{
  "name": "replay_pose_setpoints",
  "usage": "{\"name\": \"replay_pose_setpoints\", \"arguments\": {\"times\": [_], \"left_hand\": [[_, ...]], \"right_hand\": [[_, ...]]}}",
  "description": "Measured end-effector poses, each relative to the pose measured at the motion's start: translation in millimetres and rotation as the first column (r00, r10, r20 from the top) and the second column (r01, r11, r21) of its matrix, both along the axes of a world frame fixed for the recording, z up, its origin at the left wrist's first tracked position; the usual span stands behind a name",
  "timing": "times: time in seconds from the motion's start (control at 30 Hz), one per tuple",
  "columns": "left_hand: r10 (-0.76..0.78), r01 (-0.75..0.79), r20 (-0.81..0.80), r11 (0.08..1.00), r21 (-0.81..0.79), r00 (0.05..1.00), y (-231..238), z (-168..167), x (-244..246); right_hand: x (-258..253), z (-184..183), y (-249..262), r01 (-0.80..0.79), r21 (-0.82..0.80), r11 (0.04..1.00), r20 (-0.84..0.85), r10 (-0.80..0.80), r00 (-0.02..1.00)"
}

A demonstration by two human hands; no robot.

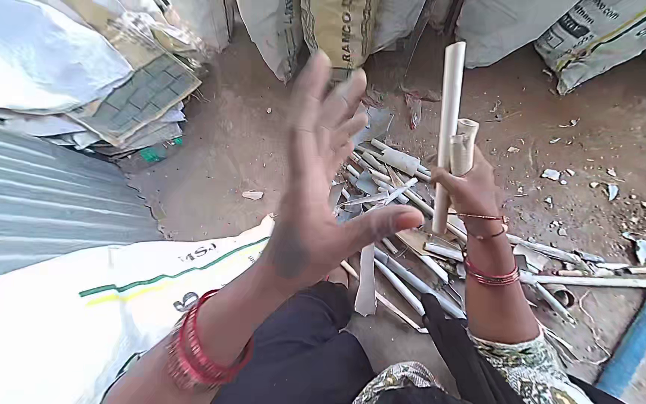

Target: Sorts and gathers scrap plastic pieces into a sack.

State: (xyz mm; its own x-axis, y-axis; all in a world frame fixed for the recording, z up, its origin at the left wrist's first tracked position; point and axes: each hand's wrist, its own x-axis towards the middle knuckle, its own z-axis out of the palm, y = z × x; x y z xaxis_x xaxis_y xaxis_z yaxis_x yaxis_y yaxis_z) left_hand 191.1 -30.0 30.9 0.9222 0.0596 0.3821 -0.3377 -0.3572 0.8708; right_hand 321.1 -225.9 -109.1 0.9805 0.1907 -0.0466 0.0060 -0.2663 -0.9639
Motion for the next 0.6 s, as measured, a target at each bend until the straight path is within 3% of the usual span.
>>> {"name": "replay_pose_setpoints", "arguments": {"times": [0.07, 0.13, 0.23, 0.3, 0.4, 0.47, 0.53, 0.6], "left_hand": [[-0.031, -0.006, -0.292, 0.992, -0.124, 0.956, -14.3, -20.7, -1.4], [-0.016, -0.115, -0.455, 0.959, -0.260, 0.891, -30.2, -31.8, -1.9], [0.186, -0.445, -0.561, 0.816, -0.369, 0.807, -39.7, -34.5, -3.1], [0.263, -0.524, -0.537, 0.742, -0.419, 0.802, -32.2, -31.3, -7.3], [0.386, -0.490, -0.302, 0.720, -0.492, 0.871, -20.4, 3.0, -32.5], [0.531, -0.461, 0.048, 0.773, -0.435, 0.846, -5.8, 44.5, -70.5], [0.596, -0.552, 0.443, 0.799, -0.239, 0.670, 15.3, 91.7, -126.6], [0.585, -0.692, 0.652, 0.711, -0.125, 0.484, 37.3, 130.8, -191.4]], "right_hand": [[-33.2, 32.7, 25.0, -0.135, 0.090, 0.987, 0.041, 0.132, 0.990], [-67.5, 55.1, 48.2, -0.242, 0.028, 0.970, 0.087, 0.239, 0.967], [-109.0, 65.5, 67.0, -0.334, 0.000, 0.942, 0.244, 0.324, 0.914], [-118.9, 76.0, 61.1, -0.513, 0.054, 0.857, 0.248, 0.486, 0.838], [-120.2, 96.7, 44.5, -0.701, 0.172, 0.692, 0.309, 0.638, 0.705], [-115.8, 114.9, 34.2, -0.779, 0.233, 0.582, 0.406, 0.670, 0.622], [-107.2, 124.8, 24.6, -0.766, 0.250, 0.592, 0.433, 0.639, 0.635], [-96.3, 123.0, 19.5, -0.669, 0.232, 0.706, 0.426, 0.545, 0.722]]}}
